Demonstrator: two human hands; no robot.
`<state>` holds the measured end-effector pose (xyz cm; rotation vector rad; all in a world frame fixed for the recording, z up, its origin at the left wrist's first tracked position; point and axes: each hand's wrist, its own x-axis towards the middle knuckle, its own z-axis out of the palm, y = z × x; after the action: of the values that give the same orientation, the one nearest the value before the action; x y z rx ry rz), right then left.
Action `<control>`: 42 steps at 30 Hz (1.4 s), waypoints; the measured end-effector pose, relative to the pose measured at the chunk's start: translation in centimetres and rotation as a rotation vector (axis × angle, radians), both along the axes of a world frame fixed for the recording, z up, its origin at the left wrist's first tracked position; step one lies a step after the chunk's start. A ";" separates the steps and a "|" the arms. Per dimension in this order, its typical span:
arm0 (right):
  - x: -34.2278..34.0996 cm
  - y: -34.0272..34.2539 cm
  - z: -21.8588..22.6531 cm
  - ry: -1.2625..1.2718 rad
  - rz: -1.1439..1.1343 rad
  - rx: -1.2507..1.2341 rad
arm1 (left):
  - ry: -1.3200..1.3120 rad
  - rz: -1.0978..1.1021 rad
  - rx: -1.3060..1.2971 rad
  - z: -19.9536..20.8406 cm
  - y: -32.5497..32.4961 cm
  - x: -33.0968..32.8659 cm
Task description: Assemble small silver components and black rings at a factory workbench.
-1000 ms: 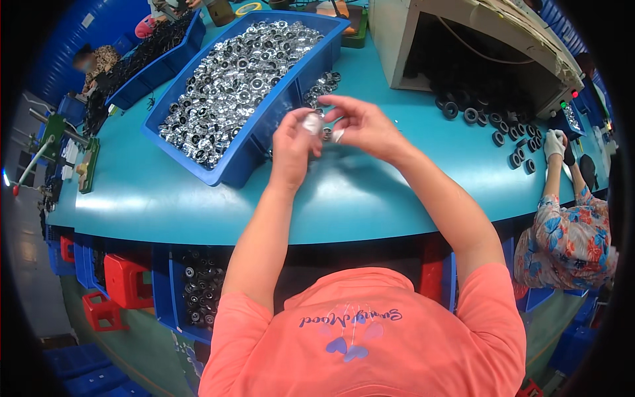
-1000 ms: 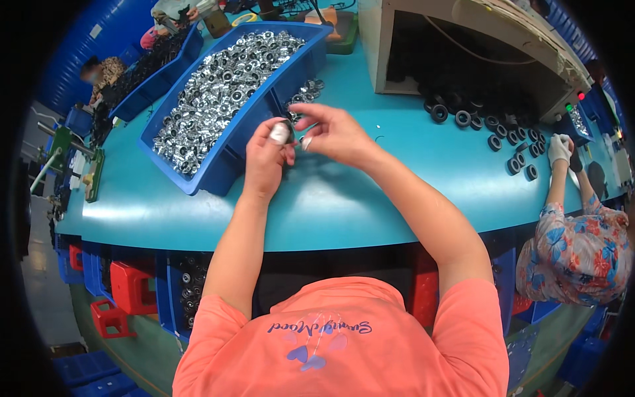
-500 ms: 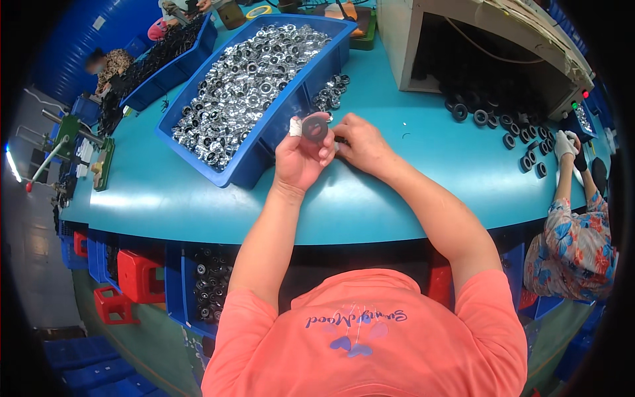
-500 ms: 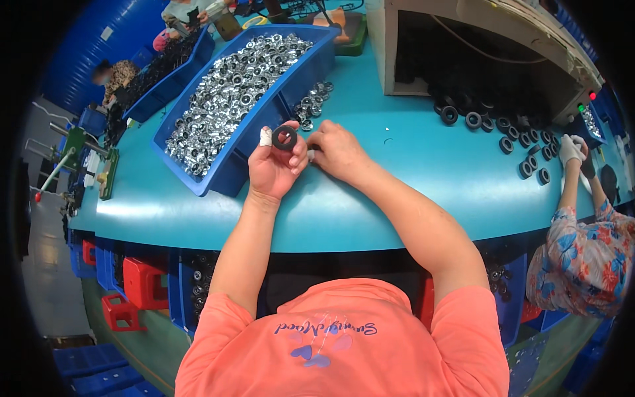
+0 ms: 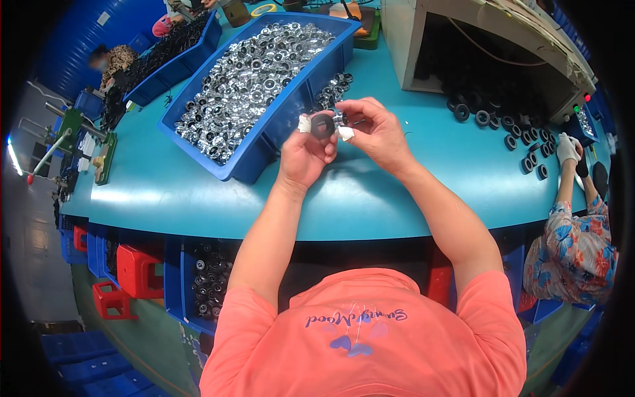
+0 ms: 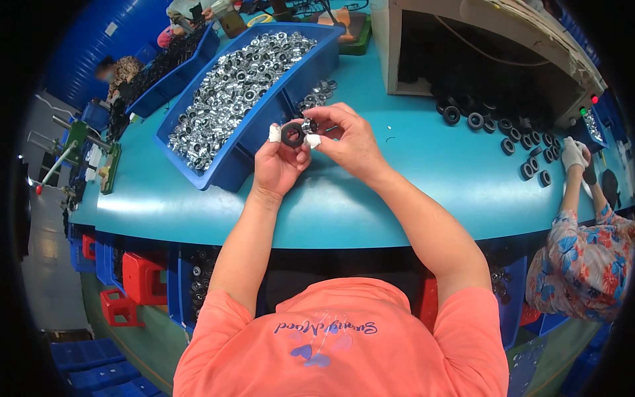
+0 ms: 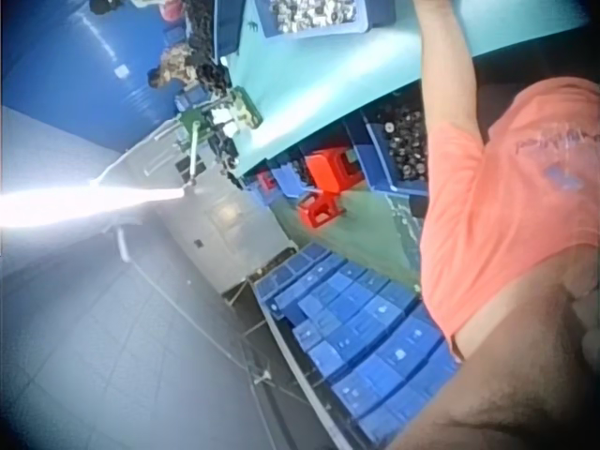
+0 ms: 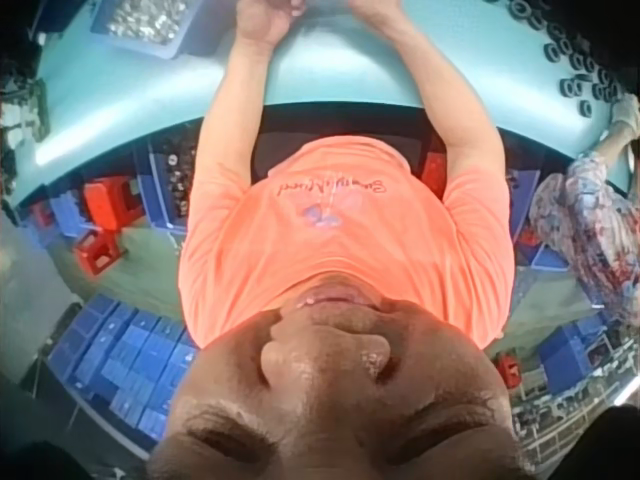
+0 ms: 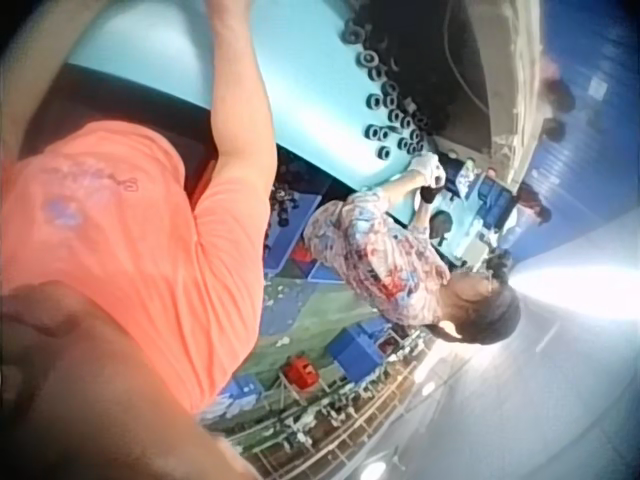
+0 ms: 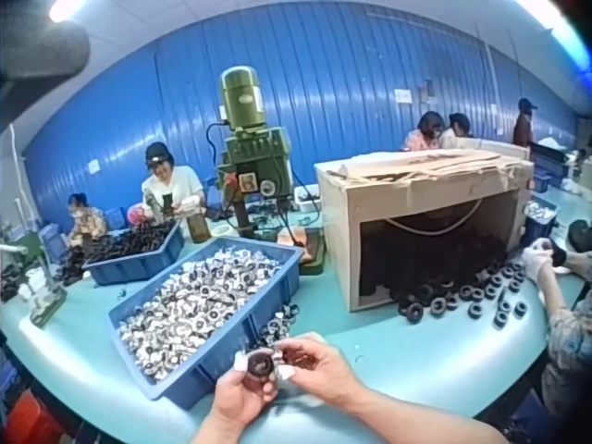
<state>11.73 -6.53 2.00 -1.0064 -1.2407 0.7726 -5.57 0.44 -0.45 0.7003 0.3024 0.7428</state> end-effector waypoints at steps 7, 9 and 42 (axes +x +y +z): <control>-0.2 -0.3 0.1 -0.267 -0.095 0.052 | 0.030 0.000 0.039 0.0 -0.4 0.2; -0.3 -0.3 0.1 -0.188 -0.066 0.037 | 0.040 0.009 0.041 -0.1 -0.4 0.2; 0.0 -0.1 -1.2 0.193 0.100 -0.193 | 0.404 0.121 0.433 -0.1 -1.5 1.3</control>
<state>11.76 -6.62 0.76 -1.0038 -1.0701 1.0585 -4.30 -1.03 -0.58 1.2564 0.5642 0.7873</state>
